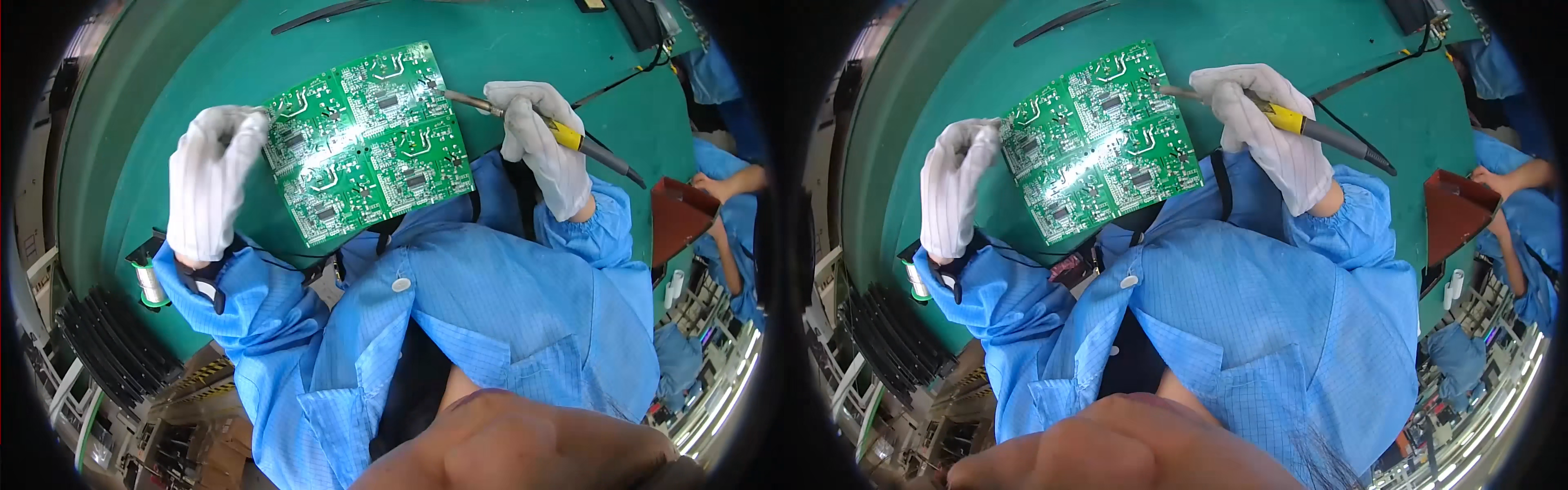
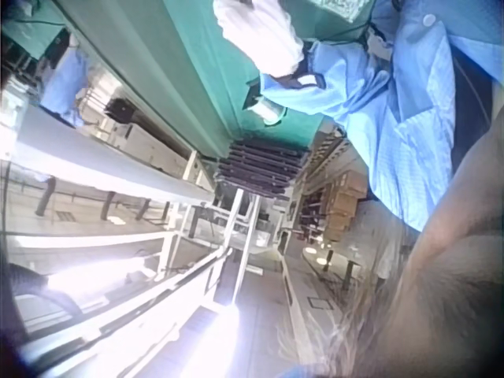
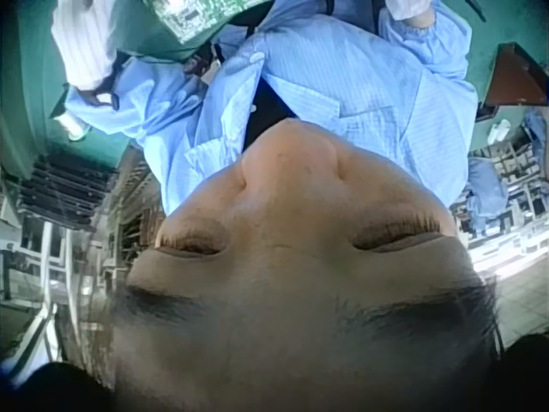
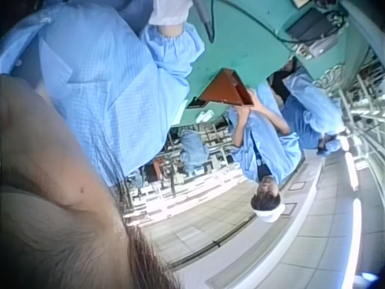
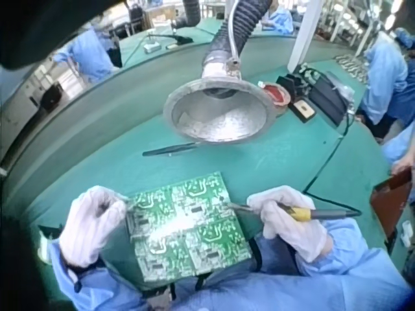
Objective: The person solders electronic circuit board panels using a soldering iron and solder wire, turns the panels over, and passes them to a coworker.
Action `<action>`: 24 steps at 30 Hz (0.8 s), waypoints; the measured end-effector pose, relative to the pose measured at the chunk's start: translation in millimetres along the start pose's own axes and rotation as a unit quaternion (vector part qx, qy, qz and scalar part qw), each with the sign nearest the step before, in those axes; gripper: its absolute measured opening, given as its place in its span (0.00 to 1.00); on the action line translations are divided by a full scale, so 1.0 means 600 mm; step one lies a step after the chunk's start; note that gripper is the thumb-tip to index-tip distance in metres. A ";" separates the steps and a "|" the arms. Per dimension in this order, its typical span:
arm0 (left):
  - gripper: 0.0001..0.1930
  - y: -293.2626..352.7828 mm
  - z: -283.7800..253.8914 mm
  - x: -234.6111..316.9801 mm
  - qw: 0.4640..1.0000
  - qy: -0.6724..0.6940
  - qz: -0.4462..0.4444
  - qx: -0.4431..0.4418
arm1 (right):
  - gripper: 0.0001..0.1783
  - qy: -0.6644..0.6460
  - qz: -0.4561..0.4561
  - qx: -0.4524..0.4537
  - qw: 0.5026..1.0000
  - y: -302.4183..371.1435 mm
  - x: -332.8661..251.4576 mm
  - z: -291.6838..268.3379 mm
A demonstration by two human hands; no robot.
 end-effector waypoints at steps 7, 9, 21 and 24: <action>0.25 -0.006 0.003 -0.040 0.998 -0.010 -0.062 -0.032 | 0.18 -0.044 0.030 0.031 0.998 0.011 0.012 0.015; 0.24 -0.006 0.014 -0.031 0.996 0.032 -0.058 -0.055 | 0.20 -0.058 0.038 0.009 0.998 0.005 0.024 0.026; 0.21 -0.045 0.032 -0.055 0.999 0.001 -0.002 0.048 | 0.21 -0.016 -0.052 -0.044 0.998 -0.067 -0.007 0.056; 0.22 -0.031 0.023 -0.044 0.998 -0.022 0.051 0.026 | 0.20 -0.008 -0.059 -0.054 0.997 -0.055 -0.004 0.049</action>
Point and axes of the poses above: each hand's wrist, its own y-axis away from the middle knuckle, its own z-axis out of the palm, x = y × z, the point moved 4 cm from there along -y, towards the middle knuckle
